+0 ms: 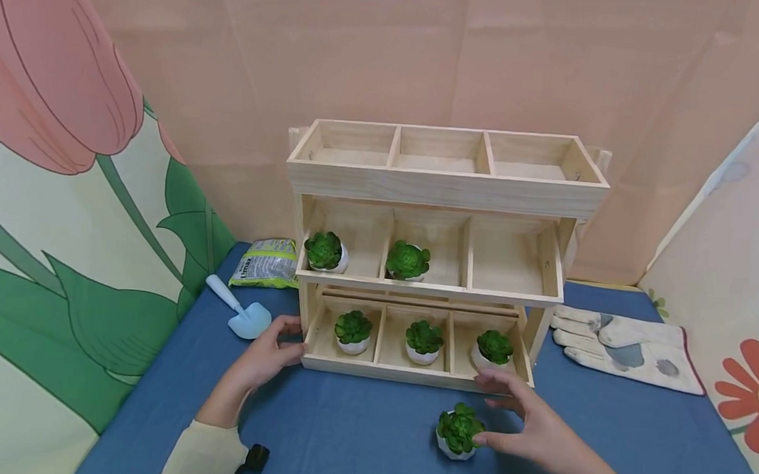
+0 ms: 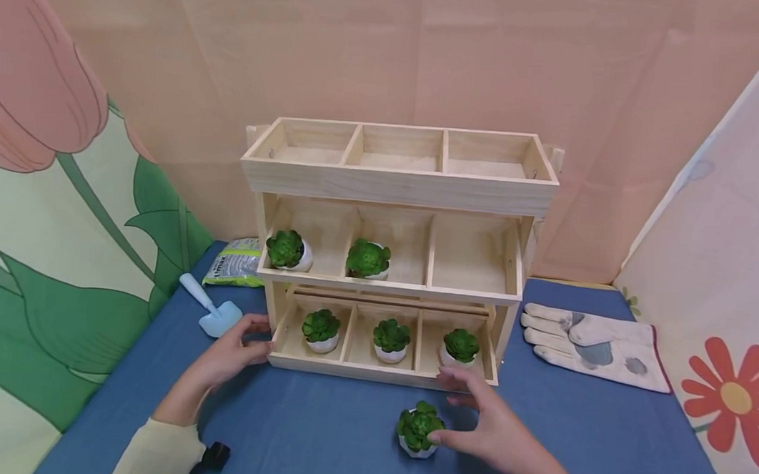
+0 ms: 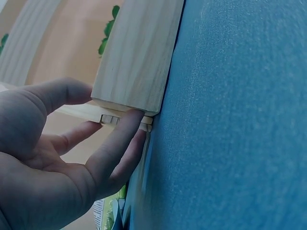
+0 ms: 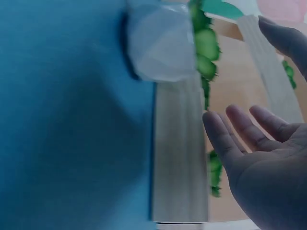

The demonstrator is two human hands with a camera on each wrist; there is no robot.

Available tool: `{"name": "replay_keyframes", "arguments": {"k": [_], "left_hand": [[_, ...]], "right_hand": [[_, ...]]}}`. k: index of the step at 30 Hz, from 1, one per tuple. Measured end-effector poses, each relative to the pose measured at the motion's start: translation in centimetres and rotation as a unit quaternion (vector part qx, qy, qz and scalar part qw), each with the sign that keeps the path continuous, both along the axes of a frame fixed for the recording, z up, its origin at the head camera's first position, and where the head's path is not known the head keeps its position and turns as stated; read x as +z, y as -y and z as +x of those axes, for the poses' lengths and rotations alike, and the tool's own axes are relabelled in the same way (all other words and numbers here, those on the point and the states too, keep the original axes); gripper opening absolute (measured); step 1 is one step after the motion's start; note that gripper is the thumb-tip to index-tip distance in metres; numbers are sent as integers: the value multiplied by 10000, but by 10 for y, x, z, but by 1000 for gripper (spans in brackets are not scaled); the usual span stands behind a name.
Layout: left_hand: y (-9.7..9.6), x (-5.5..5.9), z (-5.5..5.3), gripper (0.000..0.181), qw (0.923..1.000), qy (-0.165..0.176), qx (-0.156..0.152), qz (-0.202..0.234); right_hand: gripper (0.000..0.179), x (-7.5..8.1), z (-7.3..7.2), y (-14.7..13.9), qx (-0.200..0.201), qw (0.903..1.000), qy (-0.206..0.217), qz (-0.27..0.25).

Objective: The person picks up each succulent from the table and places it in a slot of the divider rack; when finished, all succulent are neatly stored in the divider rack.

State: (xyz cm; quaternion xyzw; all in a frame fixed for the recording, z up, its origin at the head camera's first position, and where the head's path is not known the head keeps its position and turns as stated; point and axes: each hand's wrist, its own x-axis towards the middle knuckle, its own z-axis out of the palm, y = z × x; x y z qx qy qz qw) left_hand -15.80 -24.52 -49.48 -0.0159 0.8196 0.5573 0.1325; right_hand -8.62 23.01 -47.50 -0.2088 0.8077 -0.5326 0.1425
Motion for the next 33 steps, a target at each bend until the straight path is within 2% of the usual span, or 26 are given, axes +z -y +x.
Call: {"name": "replay_keyframes", "arguments": {"k": [5, 13, 33], "left_hand": [[0, 0, 0, 54, 10000, -9, -5, 32], [0, -2, 1, 56, 10000, -45, -30, 53], [-1, 0, 3, 53, 10000, 30, 81, -1]], "right_hand": [[89, -14, 4, -1, 189, 9997, 99, -140], [89, -21, 6, 0, 537, 9969, 565, -35], [86, -35, 3, 13, 260, 9953, 882, 305]]}}
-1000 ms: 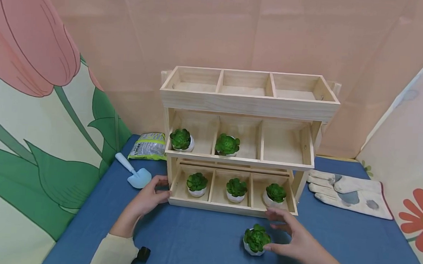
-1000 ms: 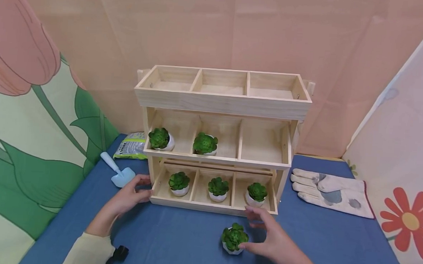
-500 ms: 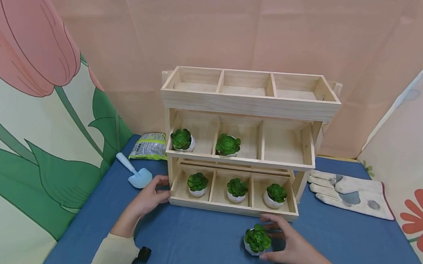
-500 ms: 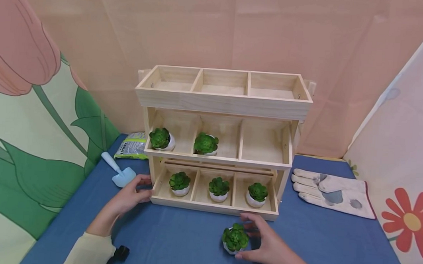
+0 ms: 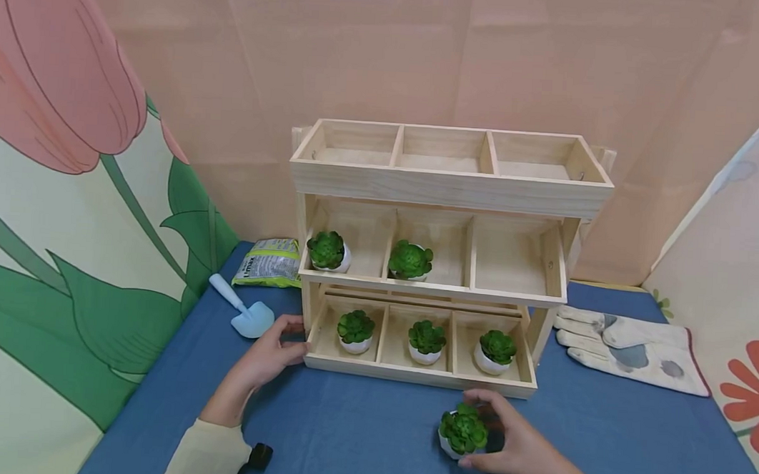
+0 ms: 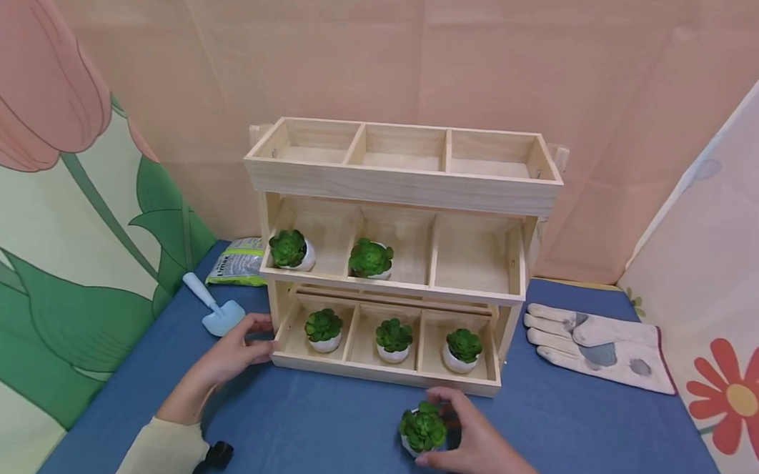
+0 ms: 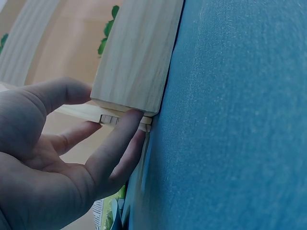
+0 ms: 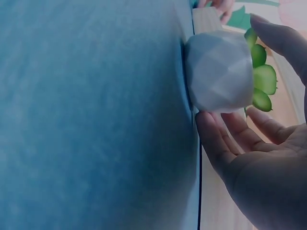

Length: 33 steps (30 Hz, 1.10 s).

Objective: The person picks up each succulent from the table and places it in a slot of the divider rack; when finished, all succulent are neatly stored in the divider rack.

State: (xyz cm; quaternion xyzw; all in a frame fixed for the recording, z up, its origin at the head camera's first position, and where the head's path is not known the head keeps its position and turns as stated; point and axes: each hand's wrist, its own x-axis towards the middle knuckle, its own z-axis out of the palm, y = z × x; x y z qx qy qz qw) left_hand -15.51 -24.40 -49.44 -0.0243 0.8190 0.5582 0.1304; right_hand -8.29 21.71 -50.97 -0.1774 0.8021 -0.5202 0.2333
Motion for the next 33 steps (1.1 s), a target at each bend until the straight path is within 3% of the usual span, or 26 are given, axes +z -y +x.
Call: {"name": "replay_keyframes", "arguments": {"k": [13, 20, 33], "left_hand": [[0, 1, 0, 55, 10000, 23, -2, -11], [1, -1, -1, 55, 10000, -41, -52, 55], [1, -3, -2, 52, 10000, 8, 37, 79]], "right_hand": [[82, -3, -2, 8, -51, 9990, 436, -15], [77, -2, -3, 10, 29, 9992, 251, 299], [72, -3, -1, 11, 50, 9994, 322, 131]]}}
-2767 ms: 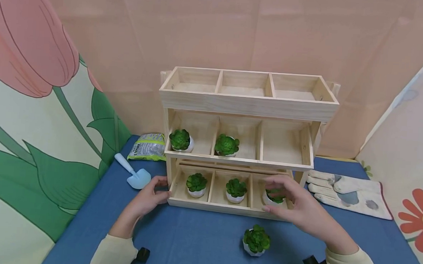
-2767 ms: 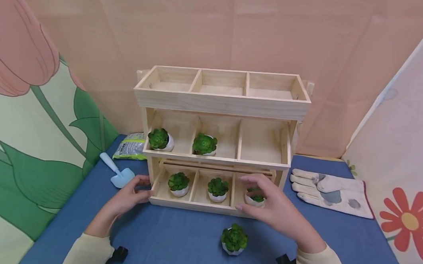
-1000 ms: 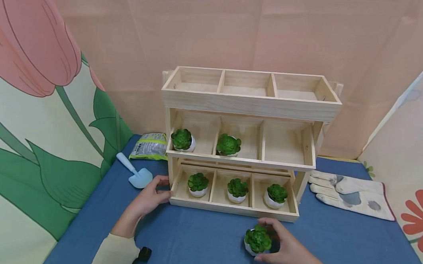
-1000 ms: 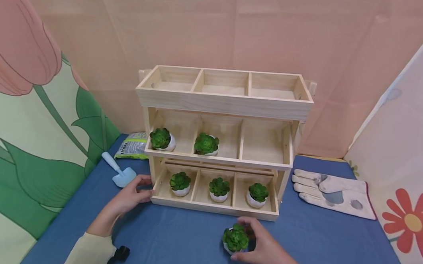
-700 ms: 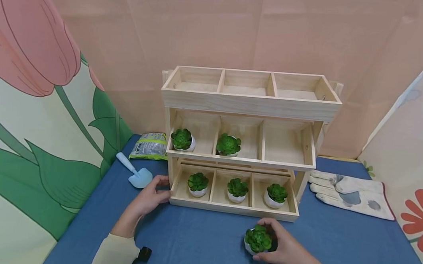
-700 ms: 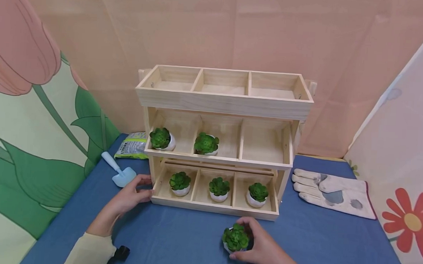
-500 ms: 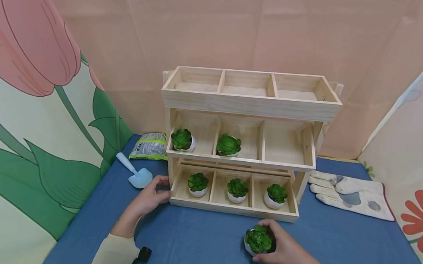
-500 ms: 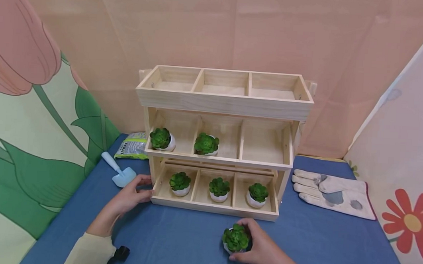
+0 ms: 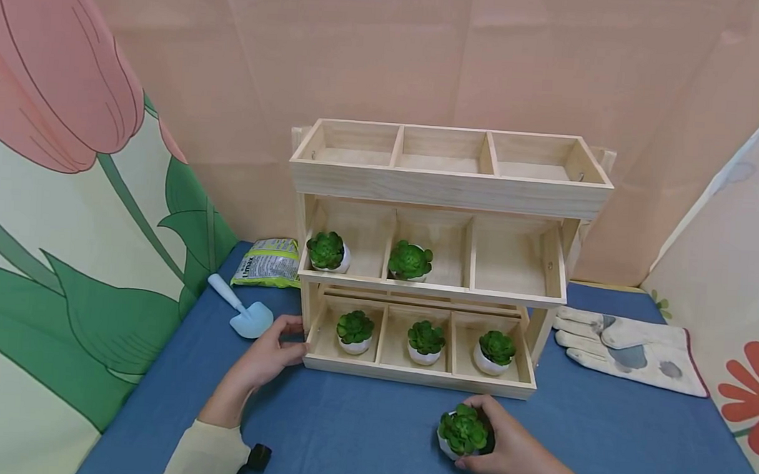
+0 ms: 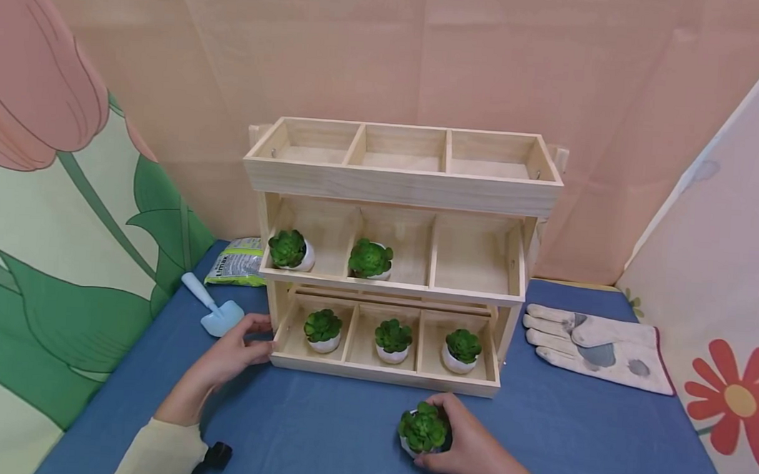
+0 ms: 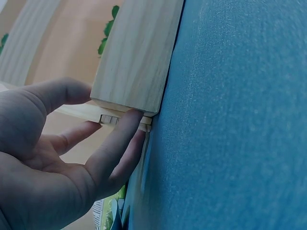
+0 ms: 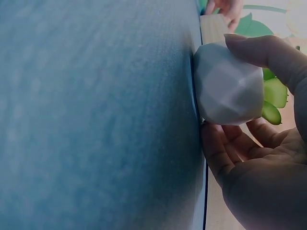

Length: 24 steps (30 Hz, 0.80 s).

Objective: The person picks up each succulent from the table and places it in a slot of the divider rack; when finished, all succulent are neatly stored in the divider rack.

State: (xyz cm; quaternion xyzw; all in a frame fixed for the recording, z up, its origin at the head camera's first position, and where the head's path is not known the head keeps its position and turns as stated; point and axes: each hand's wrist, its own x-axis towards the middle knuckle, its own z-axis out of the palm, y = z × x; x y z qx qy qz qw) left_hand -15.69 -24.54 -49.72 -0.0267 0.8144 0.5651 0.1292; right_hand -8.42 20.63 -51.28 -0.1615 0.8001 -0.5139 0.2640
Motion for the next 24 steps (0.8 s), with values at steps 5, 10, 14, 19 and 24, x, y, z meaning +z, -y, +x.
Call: {"name": "replay_keyframes", "arguments": {"k": [5, 10, 14, 19, 24], "left_hand": [[1, -1, 1, 51, 10000, -1, -22, -10], [1, -1, 1, 51, 10000, -11, -26, 14], [0, -1, 1, 51, 10000, 3, -2, 23], [0, 0, 2, 51, 10000, -1, 4, -24], [0, 0, 0, 51, 10000, -37, 0, -40]], "right_hand": [[71, 2, 0, 1, -8, 10000, 15, -63], [73, 3, 0, 0, -45, 9999, -4, -103], [74, 6, -1, -1, -143, 9998, -147, 8], [78, 18, -2, -4, -361, 9983, -376, 246], [82, 34, -4, -9, -539, 9959, -608, 410]]}}
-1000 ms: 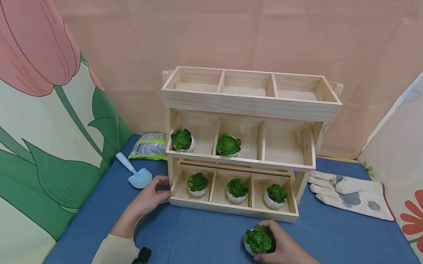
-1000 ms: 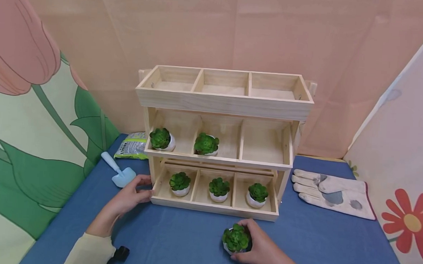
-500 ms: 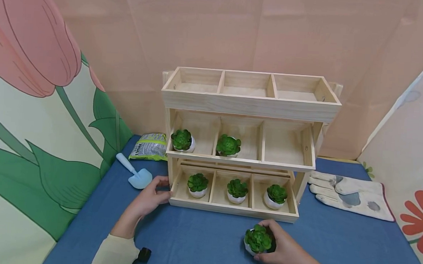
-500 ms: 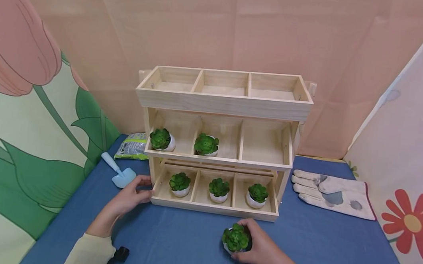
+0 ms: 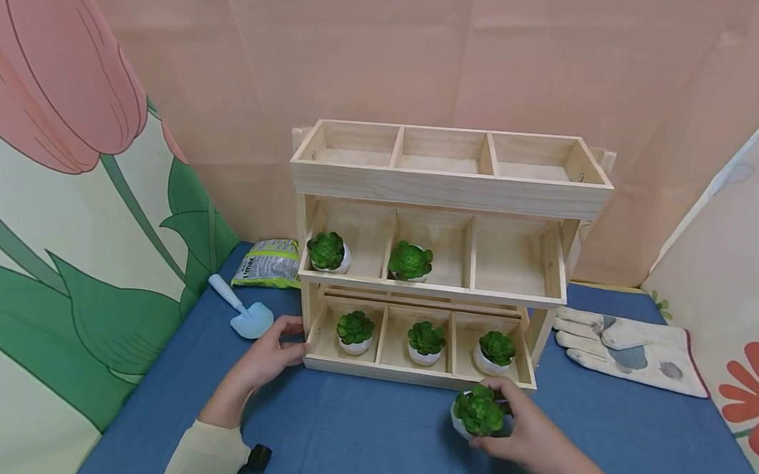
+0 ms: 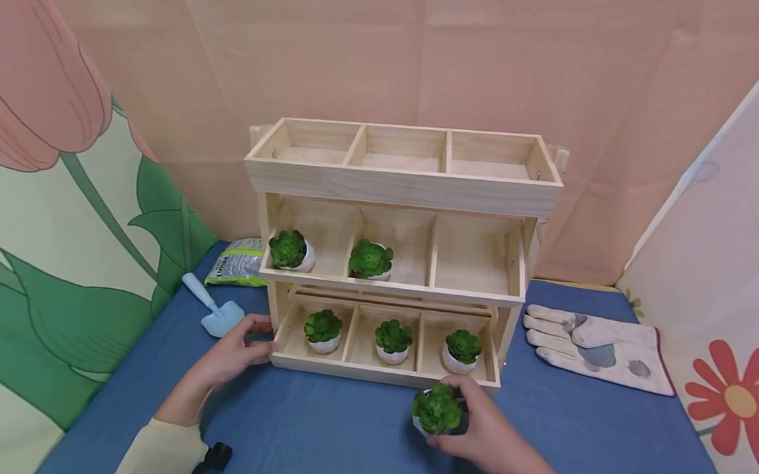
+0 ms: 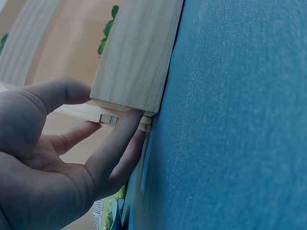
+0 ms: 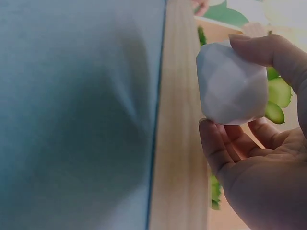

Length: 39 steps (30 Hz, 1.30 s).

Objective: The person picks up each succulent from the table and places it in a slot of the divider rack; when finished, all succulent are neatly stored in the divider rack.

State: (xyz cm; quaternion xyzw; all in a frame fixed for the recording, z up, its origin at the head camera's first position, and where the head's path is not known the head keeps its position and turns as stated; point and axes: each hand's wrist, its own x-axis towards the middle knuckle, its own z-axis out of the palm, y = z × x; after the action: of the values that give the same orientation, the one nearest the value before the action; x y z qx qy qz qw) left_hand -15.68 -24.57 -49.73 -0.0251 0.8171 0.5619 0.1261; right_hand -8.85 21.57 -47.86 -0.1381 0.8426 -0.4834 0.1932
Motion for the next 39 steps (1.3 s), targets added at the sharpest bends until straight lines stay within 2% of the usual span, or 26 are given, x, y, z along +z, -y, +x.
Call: {"name": "replay_keyframes", "arguments": {"k": [7, 14, 17, 21, 28, 35, 39], "left_hand": [[0, 0, 0, 51, 10000, 66, 31, -25], [-1, 0, 0, 52, 10000, 85, 21, -44], [-1, 2, 0, 53, 10000, 38, -6, -62], [-2, 2, 0, 53, 10000, 22, 5, -66], [-1, 2, 1, 54, 10000, -40, -85, -17], [-2, 2, 0, 55, 10000, -44, -68, -42], [-2, 1, 0, 55, 10000, -44, -65, -47]], "right_hand": [[82, 20, -5, -7, -225, 9982, -514, 220], [83, 40, -12, -13, -436, 9970, -425, 483], [84, 46, -14, -17, -466, 9958, -572, 550], [82, 53, -17, -22, -503, 9947, -751, 494], [78, 71, -22, -27, -457, 9960, -733, 211], [75, 94, -27, -32, -419, 9911, -1216, 354], [74, 105, -33, -35, -306, 9885, -1470, 196]]}}
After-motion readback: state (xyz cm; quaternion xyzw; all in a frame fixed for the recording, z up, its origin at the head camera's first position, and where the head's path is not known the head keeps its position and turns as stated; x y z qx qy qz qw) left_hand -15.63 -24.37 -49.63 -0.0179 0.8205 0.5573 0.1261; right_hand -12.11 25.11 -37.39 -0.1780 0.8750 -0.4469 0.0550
